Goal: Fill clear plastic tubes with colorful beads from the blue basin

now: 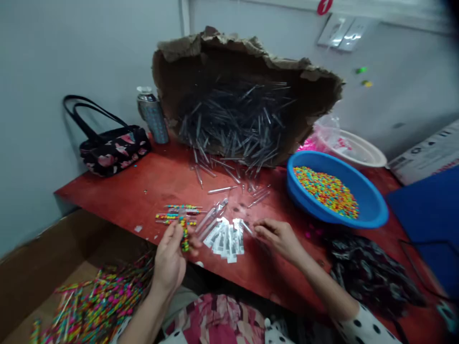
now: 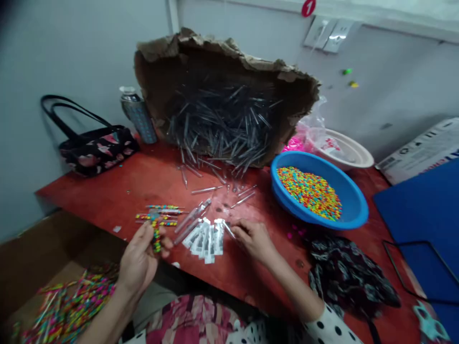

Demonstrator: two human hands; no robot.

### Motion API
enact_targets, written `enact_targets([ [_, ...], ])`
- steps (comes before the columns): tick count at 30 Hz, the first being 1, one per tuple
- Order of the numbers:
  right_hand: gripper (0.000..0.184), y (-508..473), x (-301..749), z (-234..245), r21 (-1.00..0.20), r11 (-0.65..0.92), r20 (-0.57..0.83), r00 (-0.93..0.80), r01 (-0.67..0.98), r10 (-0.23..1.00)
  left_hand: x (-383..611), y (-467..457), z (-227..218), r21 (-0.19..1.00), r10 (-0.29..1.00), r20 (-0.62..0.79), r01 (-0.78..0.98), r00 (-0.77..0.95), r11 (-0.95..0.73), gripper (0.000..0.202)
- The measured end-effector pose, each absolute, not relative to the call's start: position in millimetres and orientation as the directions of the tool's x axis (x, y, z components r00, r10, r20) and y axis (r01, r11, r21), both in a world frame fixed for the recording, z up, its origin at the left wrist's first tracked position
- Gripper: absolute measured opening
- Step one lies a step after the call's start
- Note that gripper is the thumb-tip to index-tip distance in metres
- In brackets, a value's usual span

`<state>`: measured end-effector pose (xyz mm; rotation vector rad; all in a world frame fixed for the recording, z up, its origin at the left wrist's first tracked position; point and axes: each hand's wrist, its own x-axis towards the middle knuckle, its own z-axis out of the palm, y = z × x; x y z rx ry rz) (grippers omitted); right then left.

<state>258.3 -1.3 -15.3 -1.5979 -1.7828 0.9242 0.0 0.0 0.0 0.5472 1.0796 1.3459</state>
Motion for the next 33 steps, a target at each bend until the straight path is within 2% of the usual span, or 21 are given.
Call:
enact_targets([
  [3, 0.025, -13, 308, -22, -0.477, -0.012, 0.037, 0.034, 0.879, 0.999, 3, -11, 1, 0.855, 0.941, -0.326, -0.451, -0.087, 0.255, 0.028],
  [6, 0.028, -32, 351, -30, -0.161, -0.212, 0.130, 0.234, 0.964, 0.963, 19, -20, -6, 0.863, 0.936, -0.353, -0.384, 0.004, 0.327, 0.032],
  [7, 0.029, -38, 362, -32, -0.111, -0.267, 0.151, 0.282, 0.957, 0.947, 25, -22, -10, 0.865, 0.932, -0.360, -0.359, 0.041, 0.350, 0.034],
  [9, 0.030, -48, 380, -39, -0.092, -0.298, 0.152, 0.309, 0.950, 0.939, 36, -25, -16, 0.865, 0.920, -0.373, -0.314, 0.119, 0.391, 0.037],
  [13, 0.030, -54, 393, -57, -0.163, -0.213, 0.103, 0.232, 0.963, 0.967, 54, -29, -26, 0.861, 0.894, -0.369, -0.268, 0.253, 0.432, 0.038],
  [18, 0.032, -49, 392, -75, -0.147, -0.208, 0.098, 0.223, 0.967, 0.970, 68, -34, -33, 0.876, 0.873, -0.329, -0.229, 0.359, 0.424, 0.035],
  [20, 0.031, -47, 389, -76, -0.221, -0.217, 0.120, 0.247, 0.951, 0.962, 71, -36, -34, 0.882, 0.869, -0.329, -0.209, 0.370, 0.422, 0.034],
  [21, 0.031, -47, 386, -75, -0.309, -0.210, 0.130, 0.260, 0.928, 0.957, 72, -37, -34, 0.886, 0.868, -0.329, -0.195, 0.371, 0.420, 0.034],
  [24, 0.029, -46, 364, -68, -0.679, -0.158, 0.082, 0.287, 0.717, 0.954, 74, -38, -34, 0.903, 0.869, -0.324, -0.153, 0.373, 0.402, 0.034],
  [26, 0.031, -46, 339, -60, -0.836, -0.131, 0.012, 0.256, 0.532, 0.967, 73, -39, -34, 0.911, 0.873, -0.315, -0.138, 0.373, 0.388, 0.034],
  [29, 0.031, -45, 296, -44, -0.929, -0.132, -0.054, 0.227, 0.347, 0.972, 72, -40, -36, 0.924, 0.878, -0.301, -0.114, 0.372, 0.365, 0.034],
  [33, 0.031, -39, 251, -23, -0.985, -0.150, -0.127, 0.234, 0.083, 0.964, 69, -43, -35, 0.958, 0.895, -0.257, -0.026, 0.364, 0.285, 0.033],
])
